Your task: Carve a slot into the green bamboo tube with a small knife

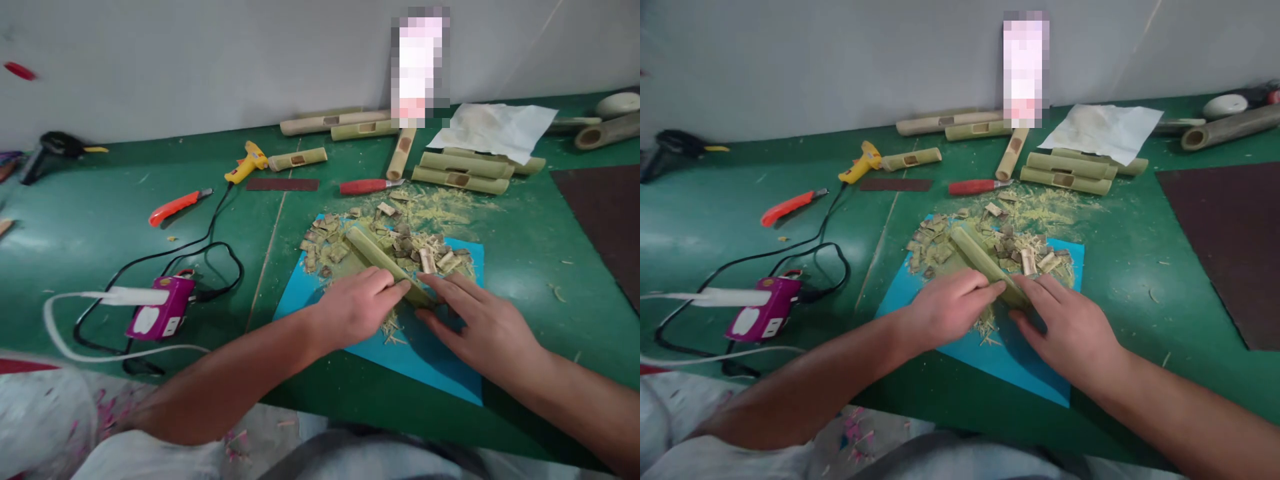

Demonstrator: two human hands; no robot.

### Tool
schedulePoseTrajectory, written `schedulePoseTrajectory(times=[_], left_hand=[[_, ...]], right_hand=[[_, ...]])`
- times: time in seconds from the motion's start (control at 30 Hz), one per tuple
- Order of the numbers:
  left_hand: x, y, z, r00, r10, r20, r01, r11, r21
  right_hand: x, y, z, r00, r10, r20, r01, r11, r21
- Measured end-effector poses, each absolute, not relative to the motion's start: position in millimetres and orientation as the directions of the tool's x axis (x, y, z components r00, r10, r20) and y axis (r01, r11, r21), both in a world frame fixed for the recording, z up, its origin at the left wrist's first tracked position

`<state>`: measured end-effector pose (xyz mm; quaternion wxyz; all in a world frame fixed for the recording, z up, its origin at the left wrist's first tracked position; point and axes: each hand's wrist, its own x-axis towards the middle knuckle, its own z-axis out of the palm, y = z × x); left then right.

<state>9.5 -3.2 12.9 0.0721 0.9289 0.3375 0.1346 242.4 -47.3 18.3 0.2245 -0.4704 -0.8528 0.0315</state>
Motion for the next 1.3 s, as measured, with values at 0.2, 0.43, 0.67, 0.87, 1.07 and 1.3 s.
schedulePoseTrajectory(times=[0.2,0.43,0.67,0.87,1.07,1.3], left_hand=[[-12,27,15,0.544,0.768,0.339,0.762,-0.621,0.185],[0,10,16,0.691,0.675,0.259,0.656,-0.736,0.167],[-13,29,16,0.553,0.774,0.307,0.771,-0.616,0.162],[-10,29,14,0.569,0.759,0.316,0.742,-0.640,0.200],[-2,14,16,0.635,0.716,0.290,0.690,-0.694,0.204],[-17,29,13,0.493,0.774,0.398,0.772,-0.600,0.209]], right_hand=[[242,-48,18,-0.443,0.825,0.351,0.798,0.541,-0.266],[243,-48,18,-0.454,0.822,0.344,0.789,0.550,-0.273],[243,-48,17,-0.452,0.813,0.366,0.793,0.554,-0.252],[243,-47,16,-0.452,0.815,0.364,0.789,0.555,-0.265],[244,-48,15,-0.456,0.817,0.354,0.788,0.555,-0.266],[244,-48,14,-0.444,0.825,0.351,0.789,0.545,-0.283]])
